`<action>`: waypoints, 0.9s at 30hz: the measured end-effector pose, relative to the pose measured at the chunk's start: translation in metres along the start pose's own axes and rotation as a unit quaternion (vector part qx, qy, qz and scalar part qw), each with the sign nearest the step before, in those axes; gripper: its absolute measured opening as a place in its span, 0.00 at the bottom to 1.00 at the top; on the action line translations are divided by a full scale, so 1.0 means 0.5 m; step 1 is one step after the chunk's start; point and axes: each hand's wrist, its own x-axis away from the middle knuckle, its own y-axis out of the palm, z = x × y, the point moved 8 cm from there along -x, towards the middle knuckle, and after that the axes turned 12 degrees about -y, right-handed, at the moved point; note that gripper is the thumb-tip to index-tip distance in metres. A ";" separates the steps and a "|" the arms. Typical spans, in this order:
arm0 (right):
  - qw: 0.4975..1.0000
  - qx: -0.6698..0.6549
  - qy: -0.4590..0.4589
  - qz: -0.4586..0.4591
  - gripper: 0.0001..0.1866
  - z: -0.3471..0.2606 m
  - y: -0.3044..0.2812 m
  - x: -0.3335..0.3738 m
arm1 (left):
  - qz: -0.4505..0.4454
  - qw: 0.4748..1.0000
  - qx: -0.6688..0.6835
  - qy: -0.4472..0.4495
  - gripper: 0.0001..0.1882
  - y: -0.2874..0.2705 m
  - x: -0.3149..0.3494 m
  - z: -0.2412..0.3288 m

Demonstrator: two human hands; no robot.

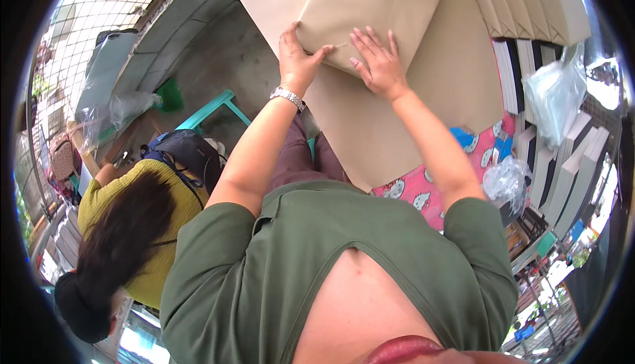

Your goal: The person wraps several pre-packaged items in brown paper by hand, folding the paper around the packages and securing the folds with adhesive tape using a handheld dispenser.

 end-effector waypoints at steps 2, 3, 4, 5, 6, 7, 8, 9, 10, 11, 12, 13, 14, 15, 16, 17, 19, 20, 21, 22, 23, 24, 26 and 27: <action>0.988 -0.107 0.110 0.032 0.24 0.008 -0.015 -0.031 | 0.004 1.000 -0.015 0.009 0.46 -0.008 -0.003 0.009; 0.972 -0.160 0.169 0.043 0.22 0.012 -0.013 -0.033 | 0.001 1.000 -0.024 0.012 0.46 -0.010 0.000 0.010; 0.983 -0.114 0.127 0.065 0.18 0.020 -0.008 -0.045 | 0.000 0.999 -0.020 0.028 0.46 -0.007 0.002 0.022; 0.982 -0.135 0.129 0.000 0.18 0.033 0.008 -0.065 | -0.008 1.000 -0.014 0.014 0.46 -0.005 0.001 0.017; 0.977 -0.155 0.130 -0.065 0.18 0.049 0.019 -0.077 | -0.015 1.000 -0.008 -0.001 0.46 -0.005 0.000 0.011; 0.967 -0.174 0.128 -0.132 0.17 0.057 0.030 -0.082 | -0.020 1.000 -0.001 -0.017 0.45 -0.003 0.000 0.002; 0.964 -0.210 0.133 -0.098 0.17 0.060 0.017 -0.088 | -0.014 1.000 -0.007 -0.006 0.45 -0.003 -0.001 0.001; 0.960 -0.198 0.150 -0.130 0.17 0.061 0.022 -0.087 | -0.009 1.000 -0.013 0.005 0.45 -0.003 -0.002 0.001; 0.954 -0.185 0.167 -0.164 0.16 0.050 0.011 -0.090 | -0.004 1.000 -0.019 0.014 0.45 -0.004 0.000 0.001; 0.947 -0.172 0.184 -0.198 0.16 0.044 0.010 -0.090 | -0.005 1.000 -0.017 0.009 0.46 -0.004 0.000 -0.003; 0.949 -0.165 0.188 -0.193 0.16 0.043 0.015 -0.093 | -0.005 1.000 -0.015 0.003 0.46 -0.005 0.000 -0.007; 0.951 -0.155 0.194 -0.185 0.15 0.048 0.018 -0.093 | -0.008 1.000 -0.010 0.003 0.46 -0.004 -0.003 -0.004; 0.953 -0.145 0.200 -0.177 0.15 0.051 0.022 -0.091 | -0.020 1.000 -0.008 -0.001 0.47 0.001 -0.005 -0.008; 0.964 -0.127 0.182 -0.143 0.15 0.049 0.019 -0.087 | -0.032 0.999 -0.006 -0.005 0.48 0.006 -0.004 -0.013; 0.974 -0.112 0.164 -0.108 0.15 0.043 0.015 -0.080 | -0.045 0.999 -0.007 -0.011 0.49 0.006 -0.004 -0.017; 0.982 -0.097 0.146 -0.074 0.15 0.040 0.011 -0.076 | -0.054 0.998 -0.016 0.014 0.50 0.003 -0.003 -0.013; 0.982 -0.095 0.154 -0.049 0.15 0.041 0.018 -0.068 | -0.073 0.995 -0.038 0.061 0.53 -0.005 0.006 -0.011; 0.982 -0.095 0.158 -0.037 0.15 0.038 0.018 -0.064 | -0.072 0.995 -0.026 0.056 0.54 -0.008 0.006 -0.016; 0.983 -0.094 0.156 -0.023 0.15 0.032 0.018 -0.062 | -0.073 0.996 -0.015 0.051 0.55 -0.009 0.003 -0.019; 0.984 -0.088 0.153 -0.008 0.15 0.034 0.014 -0.061 | -0.073 0.996 0.001 0.050 0.56 -0.007 0.001 -0.014; 0.985 -0.082 0.151 0.007 0.15 0.036 0.008 -0.058 | -0.066 0.997 0.023 0.026 0.56 -0.006 0.000 -0.016; 0.983 -0.075 0.162 0.031 0.15 0.046 -0.002 -0.049 | -0.060 0.997 0.045 0.002 0.56 -0.003 0.001 -0.017; 0.978 -0.063 0.181 0.084 0.15 0.073 -0.020 -0.022 | -0.063 0.994 0.077 -0.036 0.56 0.004 0.000 -0.017; 0.963 -0.053 0.209 0.160 0.16 0.092 -0.060 0.019 | -0.072 0.992 0.087 -0.052 0.56 0.008 -0.001 -0.018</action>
